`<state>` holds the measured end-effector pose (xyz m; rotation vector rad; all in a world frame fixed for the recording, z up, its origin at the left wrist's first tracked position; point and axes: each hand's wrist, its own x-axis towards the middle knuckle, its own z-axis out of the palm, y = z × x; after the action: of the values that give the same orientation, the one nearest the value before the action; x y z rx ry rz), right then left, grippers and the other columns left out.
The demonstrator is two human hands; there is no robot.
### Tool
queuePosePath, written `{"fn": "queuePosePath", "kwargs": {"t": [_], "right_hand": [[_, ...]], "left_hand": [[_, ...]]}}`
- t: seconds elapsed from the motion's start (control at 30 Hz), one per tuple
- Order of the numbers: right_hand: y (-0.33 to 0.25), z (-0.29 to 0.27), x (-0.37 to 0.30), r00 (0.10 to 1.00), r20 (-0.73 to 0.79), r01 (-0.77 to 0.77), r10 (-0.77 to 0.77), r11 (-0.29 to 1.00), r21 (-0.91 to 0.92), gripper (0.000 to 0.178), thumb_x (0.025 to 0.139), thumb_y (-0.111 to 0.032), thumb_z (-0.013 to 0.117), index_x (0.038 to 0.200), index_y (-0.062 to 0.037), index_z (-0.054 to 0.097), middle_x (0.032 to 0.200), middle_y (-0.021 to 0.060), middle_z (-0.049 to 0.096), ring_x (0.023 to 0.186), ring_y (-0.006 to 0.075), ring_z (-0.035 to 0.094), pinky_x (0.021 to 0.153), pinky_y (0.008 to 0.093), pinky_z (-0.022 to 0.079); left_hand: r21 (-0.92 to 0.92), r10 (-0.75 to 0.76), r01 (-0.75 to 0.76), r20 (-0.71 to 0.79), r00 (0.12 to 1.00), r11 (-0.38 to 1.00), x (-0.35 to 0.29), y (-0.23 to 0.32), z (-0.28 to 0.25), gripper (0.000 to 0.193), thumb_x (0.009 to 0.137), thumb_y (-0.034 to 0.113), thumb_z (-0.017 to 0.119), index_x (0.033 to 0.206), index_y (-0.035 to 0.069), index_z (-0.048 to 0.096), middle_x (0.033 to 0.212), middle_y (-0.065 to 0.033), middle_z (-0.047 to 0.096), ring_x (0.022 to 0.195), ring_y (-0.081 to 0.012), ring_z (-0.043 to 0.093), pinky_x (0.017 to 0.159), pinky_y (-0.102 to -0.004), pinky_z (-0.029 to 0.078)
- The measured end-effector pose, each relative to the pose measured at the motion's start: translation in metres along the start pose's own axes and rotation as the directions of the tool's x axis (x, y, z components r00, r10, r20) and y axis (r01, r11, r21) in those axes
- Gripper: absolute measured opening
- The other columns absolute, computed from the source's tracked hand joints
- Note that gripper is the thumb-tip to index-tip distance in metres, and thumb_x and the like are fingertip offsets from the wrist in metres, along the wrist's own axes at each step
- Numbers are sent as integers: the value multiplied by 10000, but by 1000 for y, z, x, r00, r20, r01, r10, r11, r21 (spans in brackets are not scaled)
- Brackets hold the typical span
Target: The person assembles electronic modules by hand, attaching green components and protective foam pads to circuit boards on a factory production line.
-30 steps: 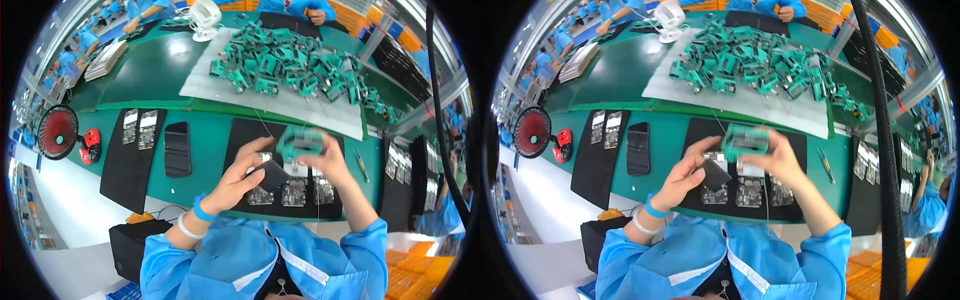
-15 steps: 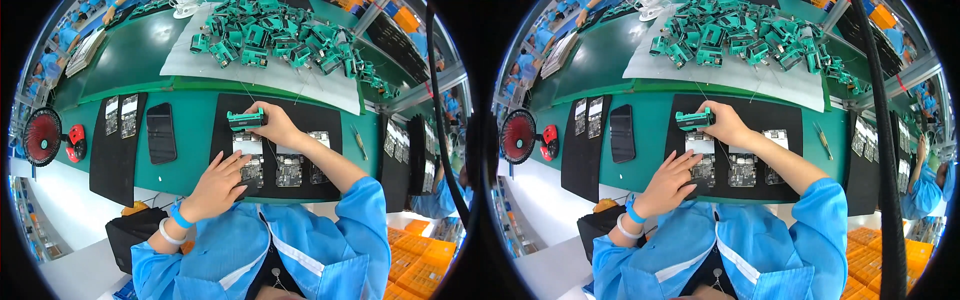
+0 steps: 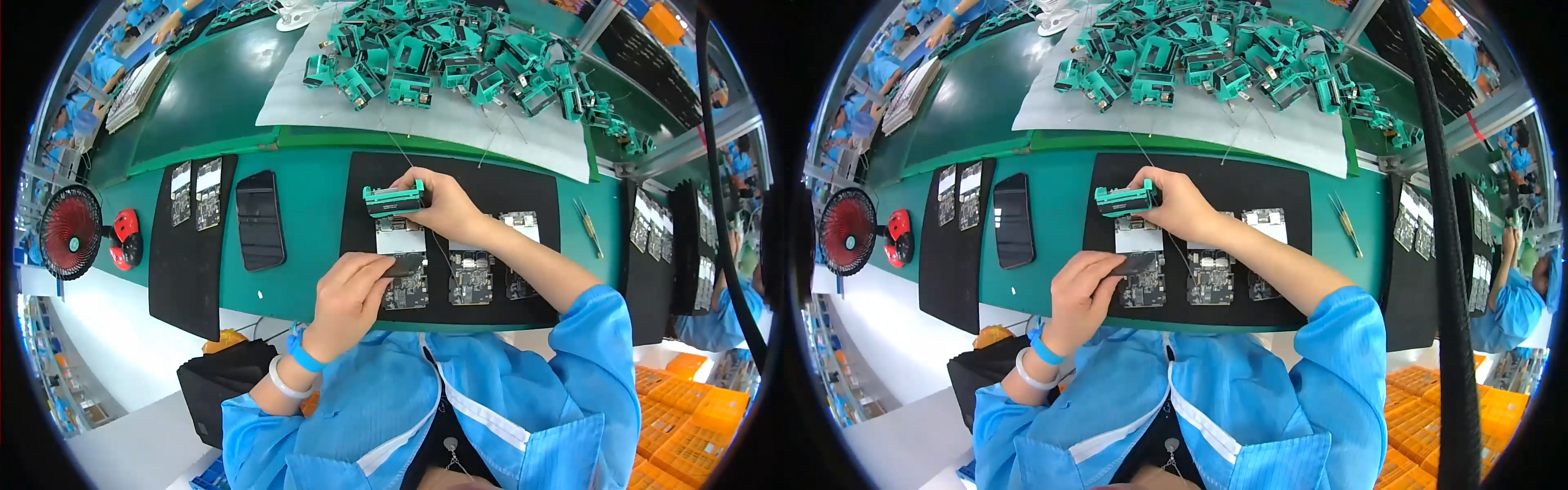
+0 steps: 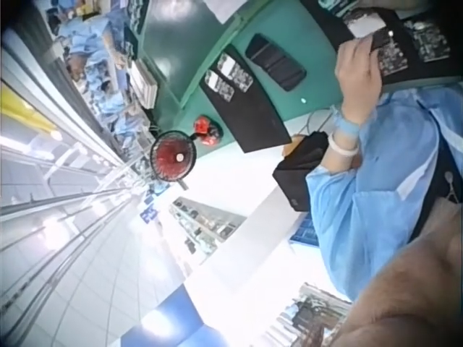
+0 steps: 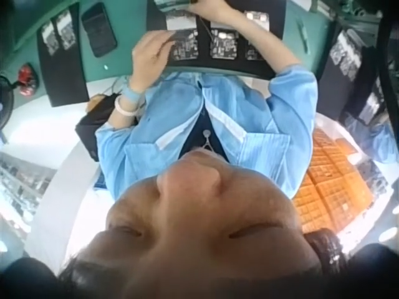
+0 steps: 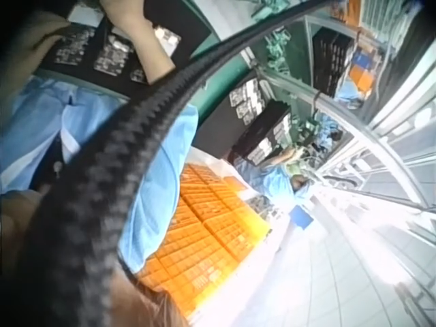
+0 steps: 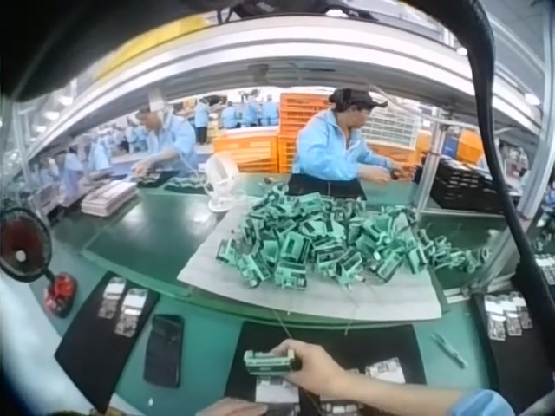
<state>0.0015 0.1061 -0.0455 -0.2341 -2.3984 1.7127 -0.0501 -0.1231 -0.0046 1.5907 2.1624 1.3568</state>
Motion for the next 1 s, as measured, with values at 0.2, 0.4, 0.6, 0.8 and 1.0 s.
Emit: {"fn": "queuePosePath", "kwargs": {"t": [0.2,0.4,0.6,0.8,1.0], "right_hand": [[-1,-2,-1,997,55,-53,49,996,68,239,829,49,730,1002,-19,581,1101,60,667,909,83,622,769,260,540],[1,0,-3,1000,-9,11,-11,997,82,281,767,0,770,1008,-23,628,874,69,674,803,118,617,733,294,504],[-1,-1,-4,998,45,-37,35,999,37,230,809,40,745,958,-3,577,1087,73,668,942,102,630,778,272,549],[8,3,-3,989,-42,142,-140,989,43,267,775,-42,787,987,-16,626,874,95,674,811,160,634,741,308,502],[2,-1,-4,999,23,42,-42,999,12,228,796,16,759,930,-8,576,1053,81,680,986,123,620,878,294,507]], "left_hand": [[213,226,-209,-58,972,954,10,-11,21,301,700,-80,705,997,-39,684,1037,-146,670,975,-322,671,824,-390,562],[302,277,-252,-42,960,919,13,-17,30,290,686,-69,708,974,-51,676,1034,-147,662,988,-326,667,827,-392,564],[360,293,-257,-49,955,897,13,-16,35,281,694,-57,710,973,-58,675,1031,-157,660,989,-325,665,833,-390,563],[409,312,-266,-50,949,873,16,-17,40,266,702,-55,706,967,-57,678,1030,-163,667,984,-323,667,835,-385,565],[422,315,-266,-49,948,867,18,-23,44,211,694,-37,705,903,-29,677,1021,-138,687,956,-289,676,810,-366,568]]}}
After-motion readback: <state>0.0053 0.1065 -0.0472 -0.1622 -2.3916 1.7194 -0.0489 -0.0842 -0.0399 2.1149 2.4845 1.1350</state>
